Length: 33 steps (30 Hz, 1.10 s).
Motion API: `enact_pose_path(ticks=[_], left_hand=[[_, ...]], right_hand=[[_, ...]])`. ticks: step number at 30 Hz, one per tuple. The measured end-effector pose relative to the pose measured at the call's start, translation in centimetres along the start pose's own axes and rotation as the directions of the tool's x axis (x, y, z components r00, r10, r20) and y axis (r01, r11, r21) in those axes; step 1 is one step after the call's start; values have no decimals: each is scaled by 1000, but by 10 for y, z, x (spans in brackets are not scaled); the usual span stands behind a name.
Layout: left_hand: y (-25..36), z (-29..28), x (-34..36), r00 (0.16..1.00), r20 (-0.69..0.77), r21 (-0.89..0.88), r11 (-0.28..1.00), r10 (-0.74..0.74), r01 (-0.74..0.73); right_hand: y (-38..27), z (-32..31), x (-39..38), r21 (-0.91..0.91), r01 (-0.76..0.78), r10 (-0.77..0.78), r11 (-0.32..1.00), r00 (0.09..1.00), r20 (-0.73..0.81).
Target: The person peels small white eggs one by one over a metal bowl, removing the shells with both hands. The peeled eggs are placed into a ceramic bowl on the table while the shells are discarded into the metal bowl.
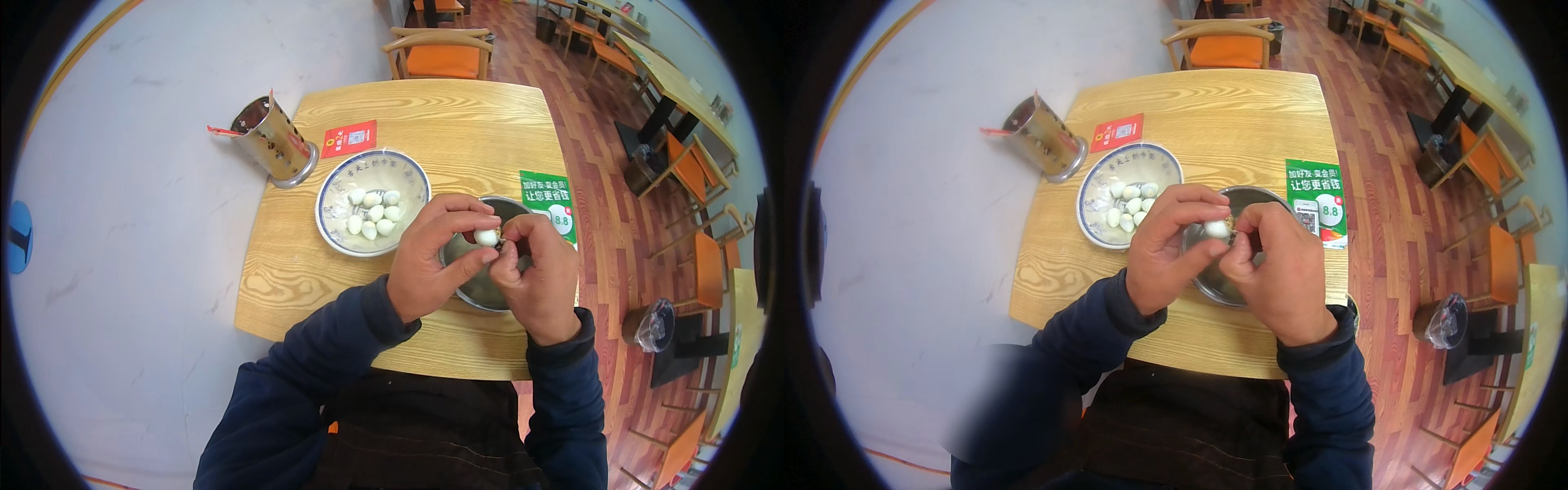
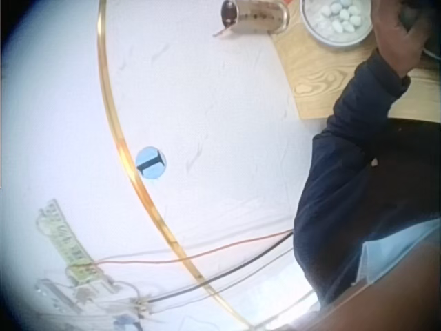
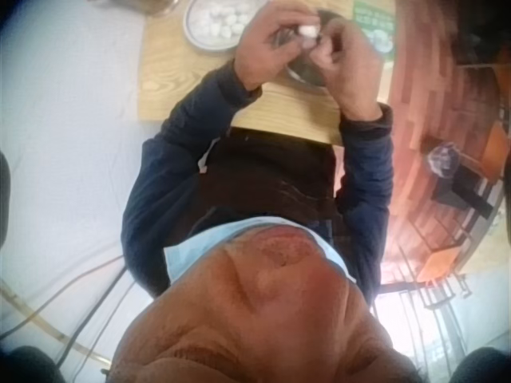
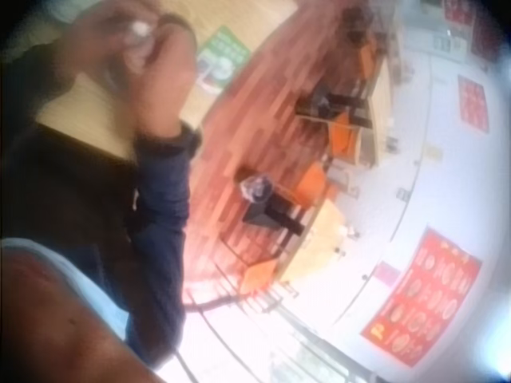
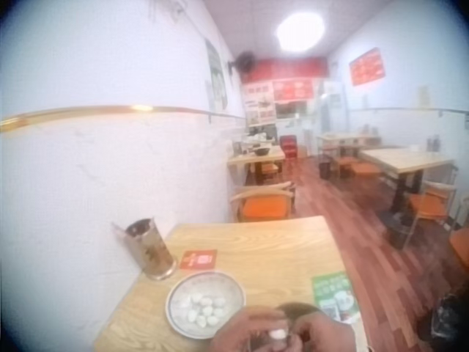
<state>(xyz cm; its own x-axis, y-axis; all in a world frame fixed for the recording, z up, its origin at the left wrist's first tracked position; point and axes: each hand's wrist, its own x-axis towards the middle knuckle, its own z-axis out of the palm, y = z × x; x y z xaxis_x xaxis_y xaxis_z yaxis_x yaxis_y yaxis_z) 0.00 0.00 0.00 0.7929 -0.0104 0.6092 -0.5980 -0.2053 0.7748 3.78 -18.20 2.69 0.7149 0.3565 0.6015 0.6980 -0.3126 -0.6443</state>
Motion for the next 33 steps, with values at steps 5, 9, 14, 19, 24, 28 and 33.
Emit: enact_pose_path(ticks=[5,9,14,19,24,28,33], left_hand=[[0,1,-1,999,-47,-5,1000,-8,8],[-2,3,0,998,-57,-12,999,37,-37],[-5,3,0,997,-54,-65,996,51,-55],[-3,7,-3,995,-73,-168,985,-61,48],[-6,8,-2,993,-86,-220,974,-78,57],[-7,8,-3,992,-89,-258,964,-87,61],[-6,7,-3,993,-65,-311,947,-100,75]], right_hand=[[3,2,-2,65,-22,21,998,1000,10],[6,3,-3,131,-89,90,987,996,3],[10,3,-1,359,-266,269,895,962,43],[3,-6,3,193,-187,169,963,980,106],[-2,-9,10,48,87,-91,995,992,92],[-4,-7,10,63,99,-103,993,993,60],[-1,-3,10,38,202,-204,979,977,61]])
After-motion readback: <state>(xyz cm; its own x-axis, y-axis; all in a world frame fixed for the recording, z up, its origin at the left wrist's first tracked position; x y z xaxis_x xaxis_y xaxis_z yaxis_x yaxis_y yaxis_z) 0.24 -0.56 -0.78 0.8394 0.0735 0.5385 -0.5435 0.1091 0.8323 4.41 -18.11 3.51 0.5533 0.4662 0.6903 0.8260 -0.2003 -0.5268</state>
